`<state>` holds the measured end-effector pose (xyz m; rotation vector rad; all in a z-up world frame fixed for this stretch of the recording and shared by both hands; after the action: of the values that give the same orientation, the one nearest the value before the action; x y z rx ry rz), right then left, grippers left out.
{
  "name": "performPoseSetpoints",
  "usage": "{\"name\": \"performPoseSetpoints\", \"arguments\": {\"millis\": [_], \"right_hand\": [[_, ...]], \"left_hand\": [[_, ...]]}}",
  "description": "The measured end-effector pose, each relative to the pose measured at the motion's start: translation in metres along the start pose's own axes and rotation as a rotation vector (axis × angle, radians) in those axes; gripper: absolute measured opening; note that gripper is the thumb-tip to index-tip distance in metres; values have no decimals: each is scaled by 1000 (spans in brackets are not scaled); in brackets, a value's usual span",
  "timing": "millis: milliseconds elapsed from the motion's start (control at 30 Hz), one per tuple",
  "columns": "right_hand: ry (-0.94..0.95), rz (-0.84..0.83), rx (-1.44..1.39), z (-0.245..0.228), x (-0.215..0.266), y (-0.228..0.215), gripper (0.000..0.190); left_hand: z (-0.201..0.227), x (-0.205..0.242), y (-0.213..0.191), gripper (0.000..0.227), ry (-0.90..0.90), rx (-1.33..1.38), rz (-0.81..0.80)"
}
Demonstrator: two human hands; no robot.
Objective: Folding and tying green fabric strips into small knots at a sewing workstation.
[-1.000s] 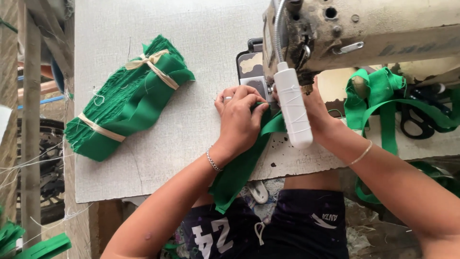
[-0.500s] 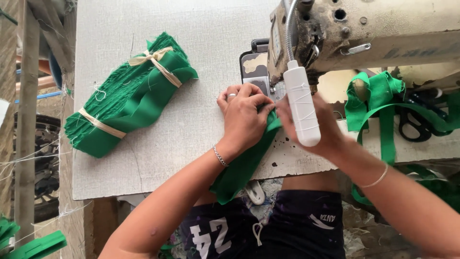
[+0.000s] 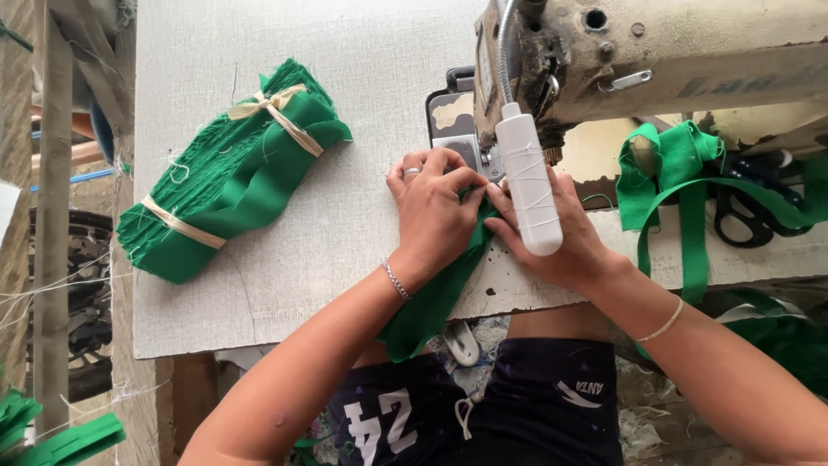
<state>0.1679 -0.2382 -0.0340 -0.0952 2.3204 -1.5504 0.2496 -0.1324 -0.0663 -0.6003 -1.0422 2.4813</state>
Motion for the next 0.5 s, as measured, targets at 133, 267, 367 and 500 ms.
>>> {"name": "performPoseSetpoints", "arguments": {"millis": [133,267,367,500], "right_hand": [[-8,-40,49,-4,-1,2,43],[-42,-29,13,-7,-7,-7,36],[-80,-52,54,-10,-11,-10,37],[-123,-90,34,-15,-14,-14,34]], "left_hand": [[2,2,-3,7,19,6,24],[2,2,-2,6,22,7,29],[3,2,-9,6,14,-5,37],[24,5,-32,21,268,-101,74]]}}
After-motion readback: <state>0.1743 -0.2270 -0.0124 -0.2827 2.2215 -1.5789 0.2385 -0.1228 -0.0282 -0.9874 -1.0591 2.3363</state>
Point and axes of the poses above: each hand's wrist, its own x-axis away from the middle knuckle, its own y-axis out of the palm, z = x × y, the point moved 10 cm from there along -x, towards the middle knuckle, and after that the axes turned 10 degrees about -z, right-handed, at the moved point
